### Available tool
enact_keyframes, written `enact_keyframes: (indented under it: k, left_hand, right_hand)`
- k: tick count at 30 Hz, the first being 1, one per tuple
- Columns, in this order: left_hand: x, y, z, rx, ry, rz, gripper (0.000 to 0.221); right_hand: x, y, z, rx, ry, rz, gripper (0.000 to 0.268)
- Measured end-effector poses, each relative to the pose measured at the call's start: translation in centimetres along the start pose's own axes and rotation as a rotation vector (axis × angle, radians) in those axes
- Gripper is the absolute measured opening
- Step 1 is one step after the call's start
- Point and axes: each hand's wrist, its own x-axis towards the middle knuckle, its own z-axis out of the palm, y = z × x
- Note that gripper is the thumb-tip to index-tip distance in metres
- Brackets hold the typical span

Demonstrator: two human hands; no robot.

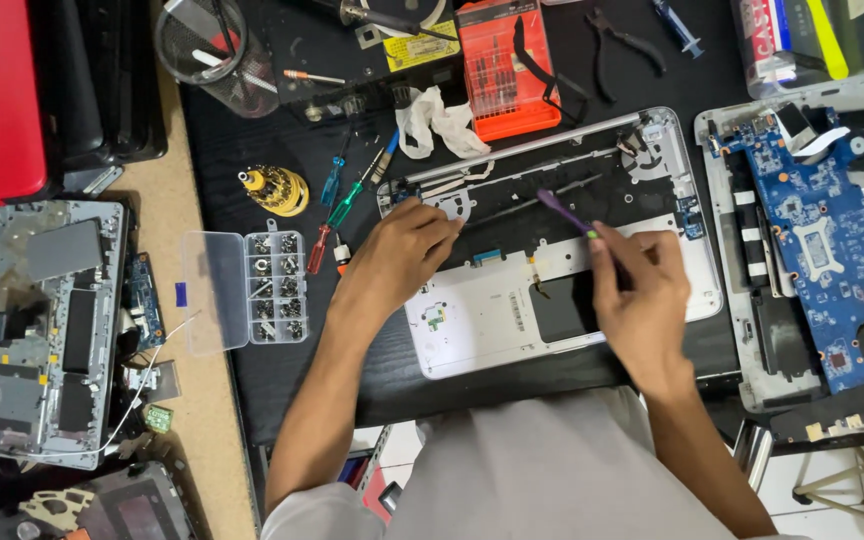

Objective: Disassembling a laptop by removing the motherboard and cleaning the internal components with a brush

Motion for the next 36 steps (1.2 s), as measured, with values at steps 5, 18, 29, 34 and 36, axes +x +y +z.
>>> enact_keyframes:
  k: [5,18,29,34,36]
  left_hand:
    - [0.0,0.5,-0.6,-0.016,-0.025,-0.026,0.006]
    - [-0.2,-0.2,-0.2,-0.049,-0.035,-0.061,0.005]
    - [0.3,0.6,-0.9,-0.073,-0.057,-0.099,0.007]
    - [0.5,1.3,-1.4,-0.133,-0.089,-0.092,0.019]
    - [0.5,1.1,-1.3,-0.126,-0.088,-0.086,0.020]
  right_hand:
    - [0.6,4.0,-0.6,-0.130,0.081,-0.053,0.019]
    - [0.3,-0.6,0.1,0.006,0.010,-0.031,0.022]
    - [0.7,1.3,-0.2,0.045,-0.002,-0.046,0.023]
    - [2.3,2.0,-2.1,-0.240,0.149,-0.111,0.035]
    - [2.3,3.6,-1.0,-0.180,0.092,-0.153,0.038]
